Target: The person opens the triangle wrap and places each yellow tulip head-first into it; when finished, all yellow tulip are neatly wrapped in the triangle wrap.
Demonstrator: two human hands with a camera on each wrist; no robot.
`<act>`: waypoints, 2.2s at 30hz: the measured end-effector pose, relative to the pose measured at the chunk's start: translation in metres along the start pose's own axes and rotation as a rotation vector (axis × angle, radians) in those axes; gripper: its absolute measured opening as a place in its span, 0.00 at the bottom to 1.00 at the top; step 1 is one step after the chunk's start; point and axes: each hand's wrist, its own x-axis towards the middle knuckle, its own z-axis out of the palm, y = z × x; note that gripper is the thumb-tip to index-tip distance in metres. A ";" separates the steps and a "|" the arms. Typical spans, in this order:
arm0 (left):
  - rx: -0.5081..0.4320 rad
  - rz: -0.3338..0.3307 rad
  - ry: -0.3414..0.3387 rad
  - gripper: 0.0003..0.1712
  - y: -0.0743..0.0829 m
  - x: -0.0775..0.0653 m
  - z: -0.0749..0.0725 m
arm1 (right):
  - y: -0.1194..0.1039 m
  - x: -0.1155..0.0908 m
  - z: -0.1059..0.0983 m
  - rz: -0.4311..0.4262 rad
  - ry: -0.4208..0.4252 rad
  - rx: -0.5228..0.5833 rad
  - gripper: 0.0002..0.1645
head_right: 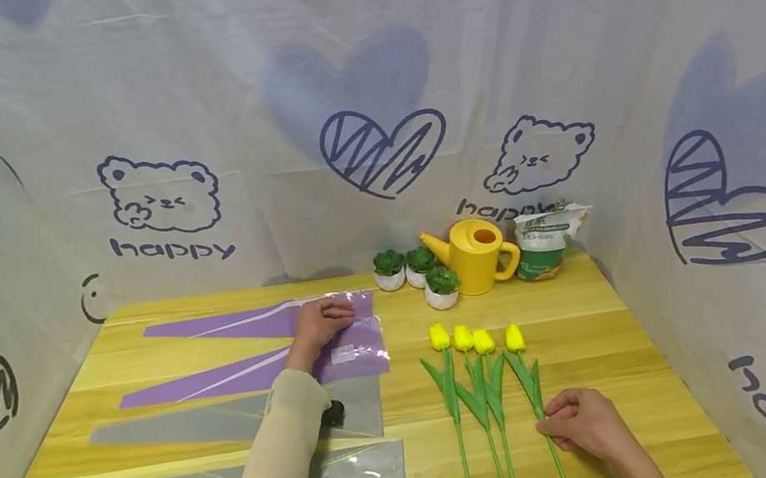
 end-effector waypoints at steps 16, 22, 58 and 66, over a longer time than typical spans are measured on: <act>0.192 0.094 -0.126 0.16 0.013 0.011 0.005 | 0.000 0.002 -0.002 -0.008 -0.019 -0.002 0.20; 0.127 0.108 -0.118 0.17 0.000 0.012 0.010 | -0.002 0.004 -0.002 0.000 -0.029 0.008 0.21; 0.136 0.010 0.056 0.15 0.002 0.008 0.023 | 0.002 0.004 -0.005 0.000 -0.050 0.024 0.19; 0.167 0.060 0.101 0.07 0.003 0.006 0.025 | 0.004 0.005 -0.006 -0.009 -0.067 0.026 0.19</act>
